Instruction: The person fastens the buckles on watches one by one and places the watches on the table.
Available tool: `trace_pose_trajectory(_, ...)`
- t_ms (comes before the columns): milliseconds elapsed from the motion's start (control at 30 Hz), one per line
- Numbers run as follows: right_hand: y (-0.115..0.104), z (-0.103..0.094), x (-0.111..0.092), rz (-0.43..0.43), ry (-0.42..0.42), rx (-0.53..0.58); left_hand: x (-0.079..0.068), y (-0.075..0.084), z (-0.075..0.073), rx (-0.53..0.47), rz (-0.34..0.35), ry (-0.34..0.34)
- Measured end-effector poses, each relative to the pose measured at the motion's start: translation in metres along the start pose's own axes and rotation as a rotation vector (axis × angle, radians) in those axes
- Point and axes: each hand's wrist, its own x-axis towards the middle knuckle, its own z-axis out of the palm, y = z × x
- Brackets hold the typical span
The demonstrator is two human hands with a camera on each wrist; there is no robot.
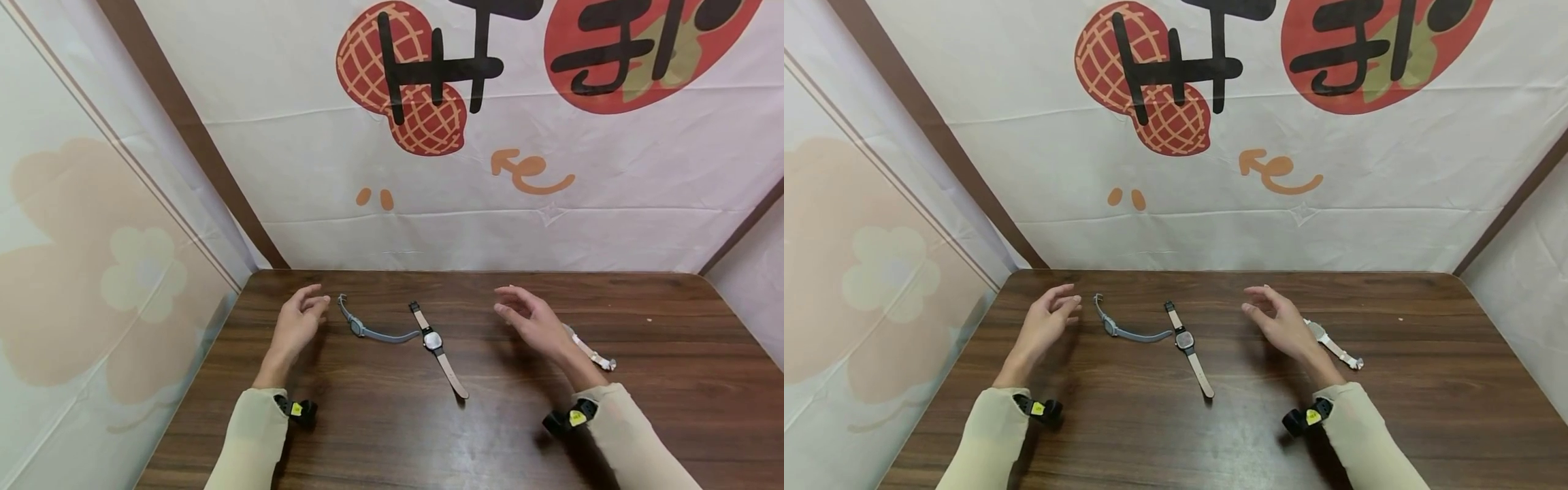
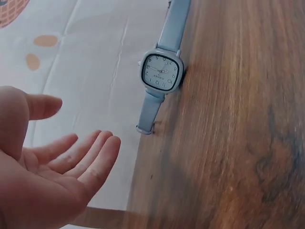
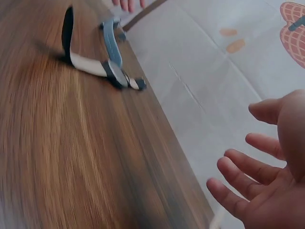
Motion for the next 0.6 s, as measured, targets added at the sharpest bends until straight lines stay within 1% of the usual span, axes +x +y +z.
trace_pose_trajectory(100, -0.004, 0.01, 0.007, 0.05, -0.044, 0.121, 0.002, -0.003, 0.0, -0.089, -0.066, -0.001)
trace_pose_trajectory(233, -0.011, 0.024, 0.017, 0.111, -0.099, 0.278, 0.005, -0.007, 0.0, -0.163, -0.137, 0.01)
trace_pose_trajectory(333, -0.015, 0.033, 0.025, 0.169, -0.131, 0.393, 0.007, -0.01, 0.0, -0.193, -0.168, 0.009)
trace_pose_trajectory(467, -0.023, 0.044, 0.032, 0.24, -0.171, 0.485, 0.01, -0.013, 0.001, -0.219, -0.194, 0.004)
trace_pose_trajectory(600, -0.036, 0.056, 0.037, 0.297, -0.205, 0.492, 0.013, -0.014, 0.002, -0.25, -0.205, 0.005)
